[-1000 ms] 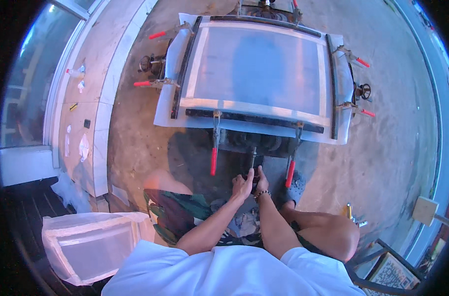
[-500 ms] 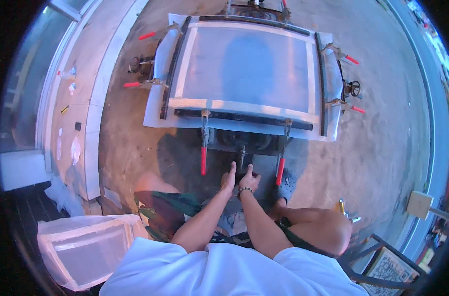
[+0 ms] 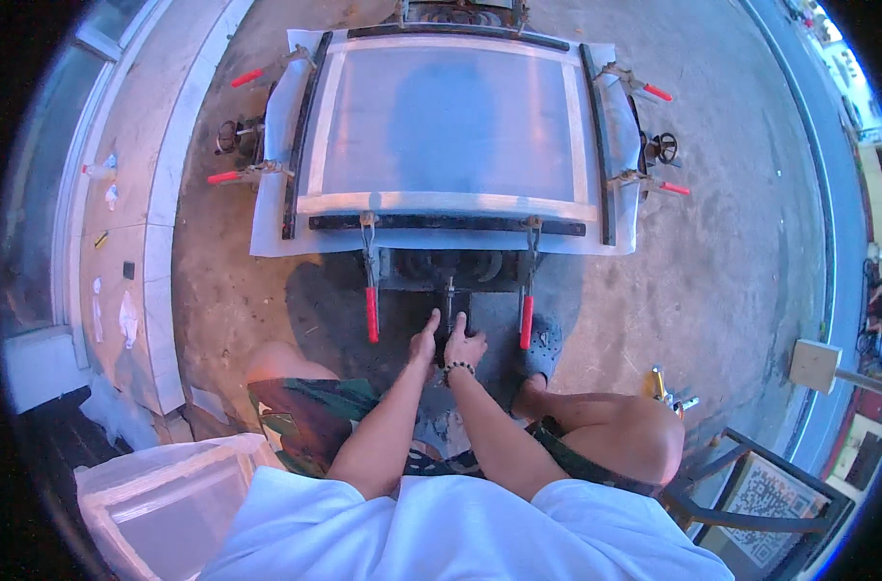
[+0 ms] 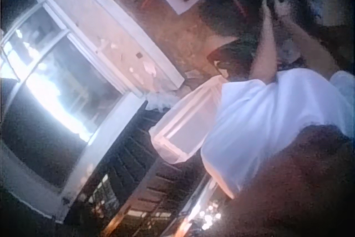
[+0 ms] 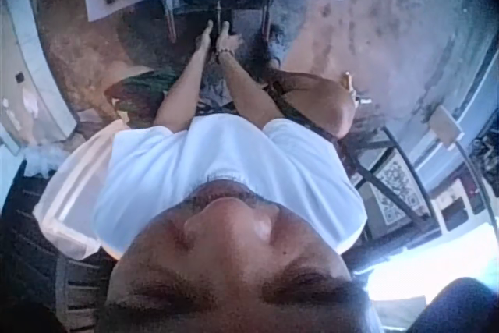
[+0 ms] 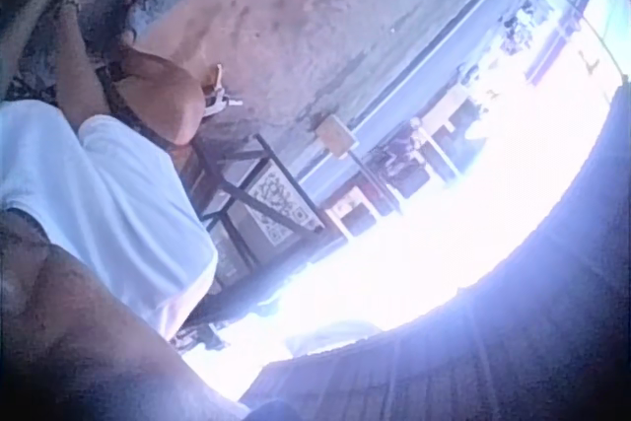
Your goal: The person adjusts the alignment knobs and frame clamps on a screen-printing carousel by hand, then checks the tension of the screen mesh.
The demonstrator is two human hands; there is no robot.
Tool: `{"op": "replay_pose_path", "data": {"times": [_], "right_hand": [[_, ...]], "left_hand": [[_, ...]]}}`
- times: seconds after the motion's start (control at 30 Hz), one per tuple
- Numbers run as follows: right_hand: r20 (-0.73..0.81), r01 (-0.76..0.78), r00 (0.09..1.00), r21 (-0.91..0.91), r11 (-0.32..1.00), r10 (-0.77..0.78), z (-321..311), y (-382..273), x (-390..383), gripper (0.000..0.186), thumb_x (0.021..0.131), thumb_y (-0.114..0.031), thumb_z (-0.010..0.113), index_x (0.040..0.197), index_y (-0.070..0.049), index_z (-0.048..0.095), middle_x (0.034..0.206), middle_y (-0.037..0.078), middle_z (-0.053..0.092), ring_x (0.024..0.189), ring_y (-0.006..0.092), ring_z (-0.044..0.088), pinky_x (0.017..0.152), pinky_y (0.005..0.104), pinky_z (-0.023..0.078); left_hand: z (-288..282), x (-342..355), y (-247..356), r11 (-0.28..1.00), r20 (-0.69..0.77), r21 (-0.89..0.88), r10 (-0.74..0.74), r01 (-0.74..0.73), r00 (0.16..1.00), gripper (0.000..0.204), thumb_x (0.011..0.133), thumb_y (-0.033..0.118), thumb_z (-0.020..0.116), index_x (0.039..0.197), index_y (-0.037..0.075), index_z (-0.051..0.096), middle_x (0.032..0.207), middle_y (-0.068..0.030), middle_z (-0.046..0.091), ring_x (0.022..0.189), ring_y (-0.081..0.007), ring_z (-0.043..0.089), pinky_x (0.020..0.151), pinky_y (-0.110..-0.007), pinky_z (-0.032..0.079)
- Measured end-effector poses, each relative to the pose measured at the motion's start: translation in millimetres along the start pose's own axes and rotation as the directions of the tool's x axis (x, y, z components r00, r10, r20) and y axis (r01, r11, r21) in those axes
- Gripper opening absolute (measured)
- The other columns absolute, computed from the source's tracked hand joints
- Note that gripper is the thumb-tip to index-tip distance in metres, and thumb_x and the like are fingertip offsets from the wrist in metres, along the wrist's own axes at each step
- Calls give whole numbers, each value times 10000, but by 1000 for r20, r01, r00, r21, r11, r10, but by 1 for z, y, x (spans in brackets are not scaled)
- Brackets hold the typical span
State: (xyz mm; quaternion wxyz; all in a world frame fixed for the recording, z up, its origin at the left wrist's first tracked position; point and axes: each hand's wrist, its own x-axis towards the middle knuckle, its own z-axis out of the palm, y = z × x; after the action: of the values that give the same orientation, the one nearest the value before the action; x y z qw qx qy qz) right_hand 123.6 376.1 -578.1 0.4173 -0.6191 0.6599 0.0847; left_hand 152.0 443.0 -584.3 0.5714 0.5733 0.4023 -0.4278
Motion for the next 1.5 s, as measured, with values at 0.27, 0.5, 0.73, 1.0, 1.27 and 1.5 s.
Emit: {"op": "replay_pose_path", "data": {"times": [0.27,0.5,0.73,1.0,1.27,1.5], "right_hand": [[561,-343,825,396,852,71,14,36,65,837,777,-676,567,1161,67,603,1118,247,618,1033,302,597,899,387,445],[-29,102,994,-82,991,-105,6,13,14,820,776,-637,588,1107,112,566,1148,307,548,1075,430,539,958,466,391],[72,-114,991,63,991,110,-8,-18,-11,761,793,-607,588,1086,95,605,1129,309,577,1048,425,568,921,467,420],[496,-475,831,401,783,250,-2,16,39,804,821,-662,525,1063,98,622,1040,169,646,909,298,636,786,408,489],[-35,86,996,104,991,-83,8,4,-13,768,800,-598,586,1085,113,535,1119,300,531,1085,418,505,963,447,384],[694,-470,719,515,717,-28,30,68,99,684,881,-598,488,1164,14,604,1075,169,636,975,300,609,852,399,460]], "left_hand": [[11,-6,-25,804,-142,500,442,-322,885,895,756,687,577,1127,-128,549,1123,-280,586,1114,-386,549,944,-433,422],[-1,1,0,996,-97,86,48,-39,994,928,717,775,555,1098,-69,610,1083,-180,621,975,-280,592,806,-402,452],[-10,15,-5,861,-208,506,183,-54,961,935,733,756,541,1119,-94,585,1122,-246,606,1065,-371,576,900,-448,432],[5,-13,-13,781,-214,597,377,-185,901,972,796,731,465,1227,-141,459,1225,-299,526,1175,-391,506,987,-437,394],[-18,35,-10,987,-71,161,-8,20,997,920,742,768,527,1176,-42,576,1138,-160,611,1014,-290,598,870,-428,456],[33,-34,-5,709,-147,657,454,-256,879,827,793,654,561,1068,-126,589,1141,-276,596,1076,-378,583,906,-439,444]]}}
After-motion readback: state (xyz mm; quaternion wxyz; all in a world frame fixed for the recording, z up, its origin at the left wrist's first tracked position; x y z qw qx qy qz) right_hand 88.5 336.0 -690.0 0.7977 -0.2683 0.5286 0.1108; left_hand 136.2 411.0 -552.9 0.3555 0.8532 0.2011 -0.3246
